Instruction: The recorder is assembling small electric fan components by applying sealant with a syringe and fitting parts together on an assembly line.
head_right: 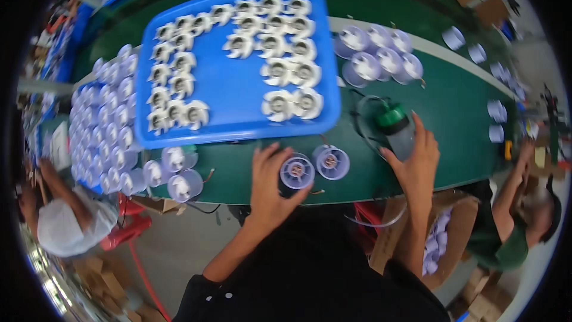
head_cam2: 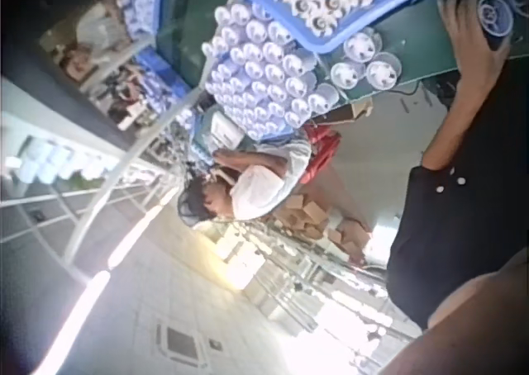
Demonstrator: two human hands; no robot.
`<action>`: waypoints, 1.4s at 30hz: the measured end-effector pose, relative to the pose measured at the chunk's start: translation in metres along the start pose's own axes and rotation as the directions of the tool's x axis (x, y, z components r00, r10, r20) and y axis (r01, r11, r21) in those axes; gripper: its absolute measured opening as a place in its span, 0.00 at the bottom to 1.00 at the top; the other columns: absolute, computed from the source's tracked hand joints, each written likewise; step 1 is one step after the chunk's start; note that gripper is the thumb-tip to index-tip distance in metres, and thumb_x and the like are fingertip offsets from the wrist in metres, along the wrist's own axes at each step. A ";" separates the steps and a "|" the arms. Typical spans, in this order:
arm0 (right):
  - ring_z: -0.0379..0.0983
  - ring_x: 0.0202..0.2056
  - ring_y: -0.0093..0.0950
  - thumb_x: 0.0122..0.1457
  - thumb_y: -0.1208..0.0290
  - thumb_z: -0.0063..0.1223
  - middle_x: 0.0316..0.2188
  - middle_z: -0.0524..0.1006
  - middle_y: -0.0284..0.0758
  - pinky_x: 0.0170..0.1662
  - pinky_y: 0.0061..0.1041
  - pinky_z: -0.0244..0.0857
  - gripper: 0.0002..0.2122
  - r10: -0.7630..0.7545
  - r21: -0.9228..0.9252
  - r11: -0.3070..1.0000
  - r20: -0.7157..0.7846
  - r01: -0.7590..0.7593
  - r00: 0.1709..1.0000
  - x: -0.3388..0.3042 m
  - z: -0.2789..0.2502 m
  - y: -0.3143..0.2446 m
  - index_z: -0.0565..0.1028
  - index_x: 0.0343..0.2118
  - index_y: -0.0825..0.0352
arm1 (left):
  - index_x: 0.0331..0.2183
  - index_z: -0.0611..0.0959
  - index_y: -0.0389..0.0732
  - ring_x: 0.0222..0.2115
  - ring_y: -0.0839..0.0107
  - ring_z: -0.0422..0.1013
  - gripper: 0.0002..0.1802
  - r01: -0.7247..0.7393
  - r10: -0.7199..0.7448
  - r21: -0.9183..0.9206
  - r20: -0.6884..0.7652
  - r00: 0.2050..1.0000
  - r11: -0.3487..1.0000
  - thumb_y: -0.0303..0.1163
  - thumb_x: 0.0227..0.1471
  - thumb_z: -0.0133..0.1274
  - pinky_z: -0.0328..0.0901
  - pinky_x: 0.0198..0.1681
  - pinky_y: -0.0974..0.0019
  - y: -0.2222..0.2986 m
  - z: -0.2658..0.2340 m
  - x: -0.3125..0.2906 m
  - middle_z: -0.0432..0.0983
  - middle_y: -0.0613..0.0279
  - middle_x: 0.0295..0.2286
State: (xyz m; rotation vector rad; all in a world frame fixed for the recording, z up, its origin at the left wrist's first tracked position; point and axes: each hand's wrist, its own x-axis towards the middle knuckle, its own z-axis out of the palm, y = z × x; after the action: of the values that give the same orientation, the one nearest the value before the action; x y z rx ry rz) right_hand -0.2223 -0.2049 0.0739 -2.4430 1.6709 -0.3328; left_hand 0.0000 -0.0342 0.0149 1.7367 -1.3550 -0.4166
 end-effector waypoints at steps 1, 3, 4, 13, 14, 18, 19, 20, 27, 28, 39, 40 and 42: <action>0.68 0.50 0.47 0.44 0.65 0.70 0.49 0.71 0.47 0.55 0.40 0.60 0.35 0.034 -0.025 0.999 0.001 -0.033 0.999 0.000 0.001 0.007 0.68 0.57 0.64 | 0.52 0.72 0.37 0.57 0.50 0.61 0.38 0.002 -0.002 -0.009 0.003 1.000 1.000 0.32 0.37 0.69 0.47 0.63 0.41 0.000 0.001 0.000 0.71 0.54 0.49; 0.71 0.46 0.47 0.45 0.63 0.69 0.47 0.74 0.49 0.51 0.40 0.64 0.34 0.074 0.088 0.993 0.077 -0.081 0.994 -0.003 0.002 0.018 0.68 0.56 0.67 | 0.51 0.73 0.37 0.57 0.50 0.61 0.38 -0.004 0.004 -0.038 0.013 1.000 0.999 0.31 0.37 0.69 0.47 0.63 0.40 0.000 0.004 -0.002 0.72 0.54 0.48; 0.74 0.44 0.48 0.45 0.62 0.68 0.45 0.75 0.52 0.48 0.38 0.67 0.33 -0.001 0.066 0.998 0.043 -0.002 0.999 -0.002 0.003 0.039 0.68 0.54 0.70 | 0.50 0.74 0.38 0.57 0.51 0.62 0.36 -0.015 0.015 -0.041 0.012 1.000 0.999 0.31 0.37 0.69 0.48 0.63 0.40 0.001 0.005 0.000 0.73 0.55 0.48; 0.72 0.44 0.39 0.46 0.58 0.66 0.45 0.70 0.44 0.49 0.40 0.66 0.39 -0.207 0.713 0.600 -0.300 0.364 0.931 -0.008 -0.073 0.057 0.60 0.57 0.72 | 0.48 0.75 0.41 0.54 0.54 0.64 0.35 -0.022 0.021 -0.028 -0.039 0.999 0.999 0.31 0.34 0.70 0.50 0.62 0.42 0.002 0.008 -0.002 0.74 0.58 0.45; 0.69 0.44 0.38 0.45 0.57 0.67 0.45 0.69 0.43 0.49 0.39 0.64 0.40 -0.217 0.783 0.485 -0.323 0.389 0.921 -0.005 -0.075 0.049 0.60 0.58 0.71 | 0.48 0.76 0.41 0.54 0.54 0.64 0.36 -0.022 0.021 -0.017 -0.044 0.999 1.000 0.31 0.34 0.70 0.50 0.62 0.42 0.002 0.008 -0.002 0.74 0.59 0.45; 0.62 0.41 0.34 0.44 0.55 0.68 0.42 0.66 0.39 0.47 0.35 0.55 0.46 -0.334 0.902 -0.036 -0.416 0.430 0.846 0.024 -0.055 -0.028 0.54 0.63 0.66 | 0.49 0.76 0.41 0.54 0.55 0.64 0.36 -0.017 0.017 0.006 -0.042 0.999 1.000 0.33 0.34 0.70 0.51 0.62 0.43 0.000 0.006 -0.003 0.73 0.59 0.46; 0.61 0.40 0.33 0.44 0.55 0.68 0.42 0.65 0.38 0.47 0.34 0.53 0.48 -0.426 0.903 -0.251 -0.426 0.348 0.798 0.029 -0.053 -0.038 0.52 0.64 0.65 | 0.49 0.76 0.41 0.54 0.55 0.64 0.36 -0.006 0.006 -0.001 -0.046 0.999 1.000 0.33 0.34 0.70 0.51 0.62 0.43 -0.001 0.008 -0.004 0.73 0.59 0.46; 0.61 0.41 0.31 0.43 0.54 0.69 0.41 0.65 0.34 0.49 0.35 0.52 0.48 -0.358 0.921 -0.299 -0.351 0.250 0.865 0.024 -0.055 -0.046 0.52 0.65 0.66 | 0.49 0.76 0.41 0.54 0.55 0.64 0.36 -0.012 0.011 -0.026 -0.041 0.999 1.000 0.33 0.34 0.70 0.51 0.62 0.43 -0.001 0.009 -0.004 0.73 0.59 0.46; 0.62 0.43 0.31 0.47 0.42 0.66 0.42 0.65 0.32 0.49 0.40 0.54 0.55 -0.633 0.910 -0.403 -0.198 -0.100 0.749 0.035 -0.031 -0.085 0.44 0.67 0.67 | 0.52 0.73 0.40 0.53 0.56 0.63 0.41 -0.043 0.043 -0.023 -0.016 0.999 0.999 0.36 0.32 0.70 0.52 0.61 0.42 -0.003 0.005 -0.004 0.70 0.57 0.46; 0.62 0.43 0.31 0.47 0.42 0.66 0.42 0.65 0.32 0.49 0.40 0.54 0.55 -0.644 0.912 -0.394 -0.185 -0.115 0.742 0.034 -0.030 -0.086 0.44 0.67 0.67 | 0.52 0.73 0.40 0.53 0.56 0.62 0.41 -0.047 0.047 -0.025 -0.011 0.999 0.999 0.36 0.33 0.70 0.52 0.61 0.43 -0.003 0.006 -0.004 0.70 0.57 0.46; 0.61 0.43 0.34 0.47 0.37 0.62 0.43 0.64 0.37 0.48 0.42 0.54 0.50 -0.577 0.951 -0.299 -0.243 0.075 0.780 0.021 -0.022 -0.091 0.51 0.62 0.68 | 0.51 0.75 0.42 0.53 0.57 0.65 0.40 -0.033 0.031 -0.064 -0.044 0.999 0.997 0.34 0.31 0.69 0.53 0.61 0.42 -0.003 0.009 -0.006 0.72 0.60 0.46; 0.60 0.43 0.32 0.47 0.40 0.64 0.43 0.64 0.38 0.48 0.40 0.51 0.47 -0.569 0.955 -0.292 -0.216 0.051 0.794 0.020 -0.022 -0.091 0.54 0.60 0.70 | 0.50 0.75 0.42 0.53 0.57 0.64 0.39 -0.036 0.034 -0.059 -0.041 0.999 0.998 0.35 0.31 0.69 0.53 0.61 0.42 -0.003 0.009 -0.006 0.72 0.60 0.46; 0.60 0.43 0.33 0.47 0.37 0.62 0.44 0.64 0.38 0.48 0.42 0.54 0.49 -0.575 0.953 -0.300 -0.222 0.050 0.787 0.023 -0.013 -0.087 0.51 0.62 0.68 | 0.50 0.75 0.42 0.53 0.57 0.64 0.39 -0.026 0.024 -0.037 -0.049 0.999 0.999 0.35 0.32 0.69 0.53 0.61 0.42 -0.004 0.008 -0.007 0.72 0.59 0.46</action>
State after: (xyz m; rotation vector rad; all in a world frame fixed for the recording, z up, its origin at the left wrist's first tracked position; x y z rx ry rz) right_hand -0.1398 -0.1952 0.1108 -1.2645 -0.0172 -0.8081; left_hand -0.0055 -0.0307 0.0058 1.6875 -1.3253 -0.3814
